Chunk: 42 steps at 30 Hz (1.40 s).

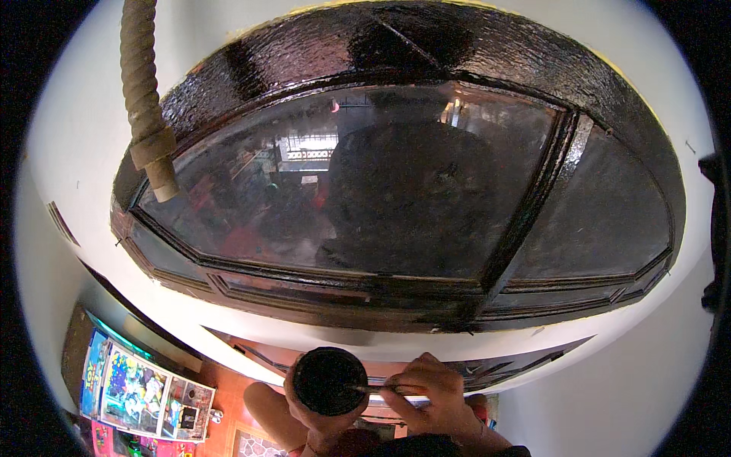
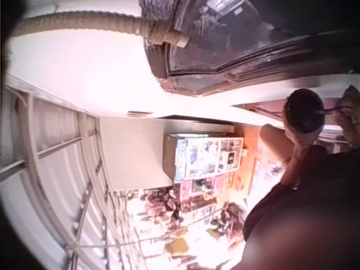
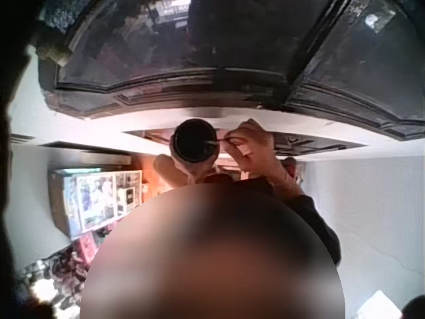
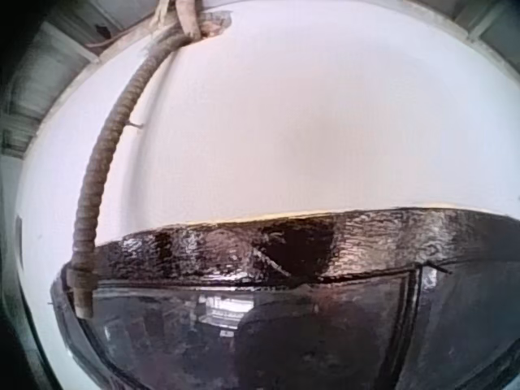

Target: The person paints the wooden frame of a large arched window with dark paint using a brush. They repeatedly dip the brush into a small paint can held in the other hand and apply paint to the frame sections.

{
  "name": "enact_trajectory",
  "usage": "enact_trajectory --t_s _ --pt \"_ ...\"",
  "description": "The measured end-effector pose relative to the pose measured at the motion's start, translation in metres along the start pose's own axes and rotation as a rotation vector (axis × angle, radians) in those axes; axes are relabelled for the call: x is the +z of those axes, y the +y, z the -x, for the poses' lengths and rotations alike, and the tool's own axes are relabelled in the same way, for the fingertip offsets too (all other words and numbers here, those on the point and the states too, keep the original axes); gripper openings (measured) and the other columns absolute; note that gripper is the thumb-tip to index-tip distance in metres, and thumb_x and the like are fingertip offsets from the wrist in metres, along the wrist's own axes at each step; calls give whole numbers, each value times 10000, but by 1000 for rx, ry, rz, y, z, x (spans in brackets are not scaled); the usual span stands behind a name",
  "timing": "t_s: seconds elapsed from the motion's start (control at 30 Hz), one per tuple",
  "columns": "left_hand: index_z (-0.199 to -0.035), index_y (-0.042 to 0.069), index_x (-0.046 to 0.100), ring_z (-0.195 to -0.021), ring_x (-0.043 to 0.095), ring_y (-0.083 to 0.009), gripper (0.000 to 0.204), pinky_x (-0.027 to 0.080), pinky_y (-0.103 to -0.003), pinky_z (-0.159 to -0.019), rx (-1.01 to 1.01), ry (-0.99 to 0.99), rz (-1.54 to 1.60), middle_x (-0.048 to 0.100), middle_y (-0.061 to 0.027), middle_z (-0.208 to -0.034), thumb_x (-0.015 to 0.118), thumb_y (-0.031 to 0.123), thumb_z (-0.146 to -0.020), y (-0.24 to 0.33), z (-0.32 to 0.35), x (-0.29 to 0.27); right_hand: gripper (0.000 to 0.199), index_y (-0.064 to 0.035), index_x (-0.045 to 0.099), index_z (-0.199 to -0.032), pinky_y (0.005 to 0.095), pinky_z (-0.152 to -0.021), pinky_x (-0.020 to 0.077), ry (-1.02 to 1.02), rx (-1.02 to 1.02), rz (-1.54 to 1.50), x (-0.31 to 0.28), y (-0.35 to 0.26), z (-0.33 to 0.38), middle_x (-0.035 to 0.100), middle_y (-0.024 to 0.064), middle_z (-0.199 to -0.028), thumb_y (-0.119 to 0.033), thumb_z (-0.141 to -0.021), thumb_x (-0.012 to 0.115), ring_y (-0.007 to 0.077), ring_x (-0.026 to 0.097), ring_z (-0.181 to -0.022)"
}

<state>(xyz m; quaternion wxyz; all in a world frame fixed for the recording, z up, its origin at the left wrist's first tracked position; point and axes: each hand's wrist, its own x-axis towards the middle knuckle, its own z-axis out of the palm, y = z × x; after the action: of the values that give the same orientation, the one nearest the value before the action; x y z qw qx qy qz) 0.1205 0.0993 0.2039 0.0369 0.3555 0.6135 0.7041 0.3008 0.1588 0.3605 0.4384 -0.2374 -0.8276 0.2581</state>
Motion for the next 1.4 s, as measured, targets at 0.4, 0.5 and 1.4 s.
enact_trajectory --t_s 0.4,0.5,1.4 --pt "-1422 2 369 -1145 620 -358 1032 509 -493 -998 102 -213 16 591 -212 -1289 878 414 -624 -6 21 2 211 39 693 -914 332 -735 556 156 327 -254 -9 4 30 714 147 -835 -139 -839 778 218 698 -772" --pt "-1440 -11 351 -1159 615 -371 1105 506 -492 -999 135 -247 21 584 -223 -1310 932 394 -591 -1 18 3 148 -34 683 -909 349 -715 580 -3 187 38 -11 8 34 710 115 -869 -84 -823 793 219 692 -742" --pt "-1416 -22 379 -1148 606 -404 1110 508 -496 -962 156 64 -320 583 -222 -1290 977 347 -557 49 -66 -34 228 52 580 -1128 295 -819 551 -179 -130 -319 36 -8 -47 626 213 -1139 75 -902 596 224 649 -988"
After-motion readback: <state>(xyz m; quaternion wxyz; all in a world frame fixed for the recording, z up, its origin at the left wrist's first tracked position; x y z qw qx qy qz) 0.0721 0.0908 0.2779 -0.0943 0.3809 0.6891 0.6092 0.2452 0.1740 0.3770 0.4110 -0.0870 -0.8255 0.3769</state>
